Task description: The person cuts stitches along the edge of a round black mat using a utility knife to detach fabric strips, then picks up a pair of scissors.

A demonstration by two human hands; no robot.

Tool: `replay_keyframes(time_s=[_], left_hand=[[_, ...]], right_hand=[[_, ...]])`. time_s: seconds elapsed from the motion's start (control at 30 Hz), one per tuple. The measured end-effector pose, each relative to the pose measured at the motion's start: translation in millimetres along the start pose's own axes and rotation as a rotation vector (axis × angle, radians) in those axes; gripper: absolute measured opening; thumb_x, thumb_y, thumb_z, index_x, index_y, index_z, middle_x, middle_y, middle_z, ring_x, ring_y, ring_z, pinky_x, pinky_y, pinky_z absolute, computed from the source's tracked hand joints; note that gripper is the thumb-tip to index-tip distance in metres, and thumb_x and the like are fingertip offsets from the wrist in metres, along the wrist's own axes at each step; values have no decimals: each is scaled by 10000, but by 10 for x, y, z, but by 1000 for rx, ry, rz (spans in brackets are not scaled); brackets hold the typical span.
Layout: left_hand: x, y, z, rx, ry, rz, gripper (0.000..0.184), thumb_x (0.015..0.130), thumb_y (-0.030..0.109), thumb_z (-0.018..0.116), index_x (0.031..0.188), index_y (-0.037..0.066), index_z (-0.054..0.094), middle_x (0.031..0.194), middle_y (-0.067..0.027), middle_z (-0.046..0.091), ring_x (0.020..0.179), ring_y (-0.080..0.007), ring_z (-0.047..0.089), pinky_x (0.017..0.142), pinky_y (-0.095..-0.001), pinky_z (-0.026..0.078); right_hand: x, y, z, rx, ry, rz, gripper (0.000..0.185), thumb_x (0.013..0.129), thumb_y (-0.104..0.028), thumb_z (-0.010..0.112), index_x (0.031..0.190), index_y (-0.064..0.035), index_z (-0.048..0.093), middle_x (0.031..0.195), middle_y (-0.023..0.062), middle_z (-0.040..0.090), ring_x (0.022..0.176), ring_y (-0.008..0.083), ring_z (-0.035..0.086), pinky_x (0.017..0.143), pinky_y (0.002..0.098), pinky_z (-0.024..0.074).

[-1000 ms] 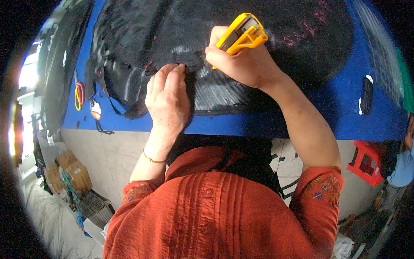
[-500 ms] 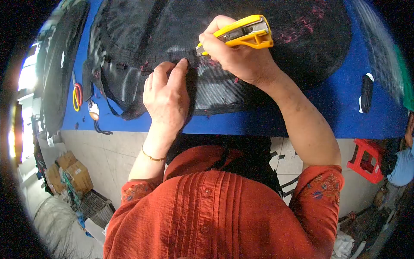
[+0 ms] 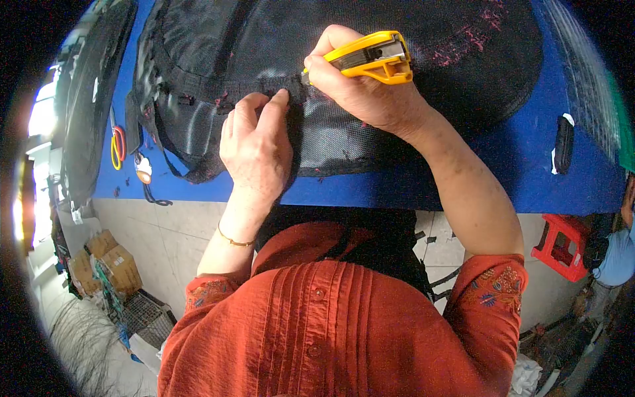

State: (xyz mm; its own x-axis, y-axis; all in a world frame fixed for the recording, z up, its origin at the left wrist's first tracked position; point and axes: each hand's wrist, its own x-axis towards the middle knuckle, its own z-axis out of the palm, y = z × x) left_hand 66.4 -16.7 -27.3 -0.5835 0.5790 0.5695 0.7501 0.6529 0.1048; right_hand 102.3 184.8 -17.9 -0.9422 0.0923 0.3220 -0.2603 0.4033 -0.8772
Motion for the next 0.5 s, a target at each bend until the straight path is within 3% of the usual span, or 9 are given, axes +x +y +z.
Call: replay_keyframes(time_s=[0.1,0.2,0.5], left_hand=[[-1,-4,-6,-6,-4,1,274,823,57,710,1085,127,751,1011,-69,668,843,-251,648,748,-358,537],[-4,-1,-4,-9,-6,-3,274,825,60,709,1087,129,749,1011,-67,667,848,-252,650,750,-360,538],[3,4,-15,-18,-14,-12,266,836,67,702,1090,136,747,1011,-62,666,848,-251,652,754,-358,537]], right_hand=[[2,-11,-41,-154,-34,-81,71,940,-89,678,948,-78,609,899,33,599,811,182,647,716,294,527],[0,-59,-75,-184,-72,-22,81,910,-74,695,925,-88,617,924,48,591,838,214,645,727,305,528],[1,31,-102,-203,-83,-138,55,942,-112,653,920,-87,610,930,47,588,856,215,629,783,304,520]])
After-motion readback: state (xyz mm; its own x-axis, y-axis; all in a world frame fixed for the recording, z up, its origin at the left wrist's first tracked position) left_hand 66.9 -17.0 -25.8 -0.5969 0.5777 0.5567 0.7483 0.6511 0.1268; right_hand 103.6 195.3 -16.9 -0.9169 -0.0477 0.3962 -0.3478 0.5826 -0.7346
